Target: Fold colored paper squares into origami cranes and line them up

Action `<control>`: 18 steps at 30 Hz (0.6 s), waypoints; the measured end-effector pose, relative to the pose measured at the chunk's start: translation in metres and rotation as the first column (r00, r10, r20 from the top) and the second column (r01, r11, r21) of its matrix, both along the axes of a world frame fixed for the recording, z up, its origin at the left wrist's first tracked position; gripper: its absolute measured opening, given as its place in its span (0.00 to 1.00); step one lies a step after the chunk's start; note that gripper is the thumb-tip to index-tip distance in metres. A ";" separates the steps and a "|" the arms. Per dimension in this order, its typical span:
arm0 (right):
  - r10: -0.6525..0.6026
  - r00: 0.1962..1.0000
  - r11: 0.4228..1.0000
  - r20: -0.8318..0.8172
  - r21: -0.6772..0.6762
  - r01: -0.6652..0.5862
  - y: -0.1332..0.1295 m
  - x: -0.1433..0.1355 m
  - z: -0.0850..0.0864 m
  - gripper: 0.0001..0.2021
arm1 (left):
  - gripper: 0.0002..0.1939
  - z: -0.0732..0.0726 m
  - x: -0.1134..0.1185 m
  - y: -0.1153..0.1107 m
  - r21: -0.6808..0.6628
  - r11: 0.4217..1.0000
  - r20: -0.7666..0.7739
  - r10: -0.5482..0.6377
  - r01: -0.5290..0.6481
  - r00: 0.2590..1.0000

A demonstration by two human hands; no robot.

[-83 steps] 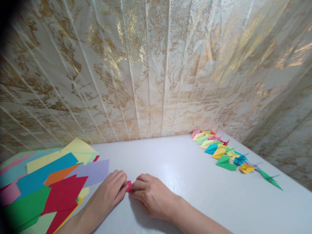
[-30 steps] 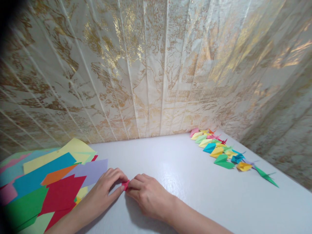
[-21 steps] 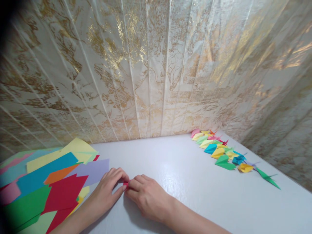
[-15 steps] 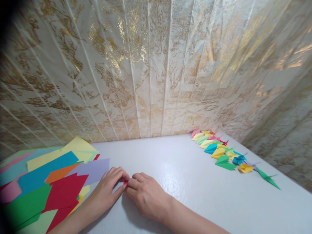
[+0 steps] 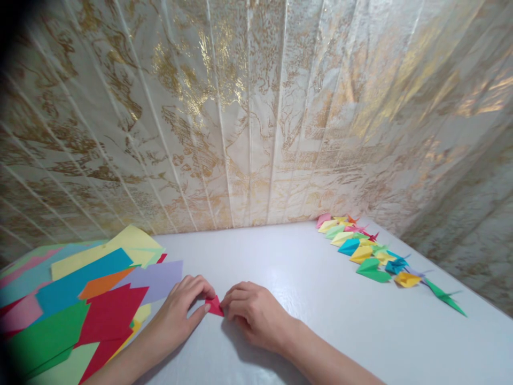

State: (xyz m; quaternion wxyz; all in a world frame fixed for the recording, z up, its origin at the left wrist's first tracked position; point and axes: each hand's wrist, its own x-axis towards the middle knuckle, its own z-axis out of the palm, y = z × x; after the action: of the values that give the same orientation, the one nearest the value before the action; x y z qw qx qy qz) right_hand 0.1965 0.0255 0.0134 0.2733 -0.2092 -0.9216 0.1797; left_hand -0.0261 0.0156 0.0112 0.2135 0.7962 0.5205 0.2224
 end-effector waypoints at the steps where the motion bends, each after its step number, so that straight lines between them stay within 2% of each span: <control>1: -0.005 1.000 1.000 -0.010 -0.017 0.004 -0.001 0.000 0.000 0.15 | 0.06 0.000 0.000 0.000 0.002 1.000 -0.003 0.002 -0.002 1.000; 4: -0.043 0.998 0.999 0.052 0.023 0.041 -0.004 -0.005 -0.001 0.18 | 0.06 -0.001 0.000 -0.001 0.014 1.000 -0.007 0.002 -0.002 1.000; 8: -0.118 0.982 0.987 0.146 0.129 0.100 -0.008 -0.012 -0.003 0.15 | 0.06 -0.001 0.000 0.000 0.010 1.000 0.010 0.000 0.000 1.000; 15: -0.095 0.985 0.994 0.142 0.067 0.087 -0.006 -0.005 -0.001 0.12 | 0.10 0.006 -0.009 0.001 -0.036 0.994 0.060 -0.098 0.100 0.993; 18: -0.080 0.985 0.996 0.153 0.059 0.071 -0.006 -0.002 0.000 0.12 | 0.16 0.007 -0.017 -0.001 0.031 0.990 0.063 -0.141 0.140 0.988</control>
State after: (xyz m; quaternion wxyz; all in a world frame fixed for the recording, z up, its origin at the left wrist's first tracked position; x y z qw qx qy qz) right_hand 0.1941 0.0197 0.0133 0.2129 -0.2499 -0.9359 0.1278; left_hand -0.0428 0.0149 0.0181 0.2348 0.8260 0.4529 0.2396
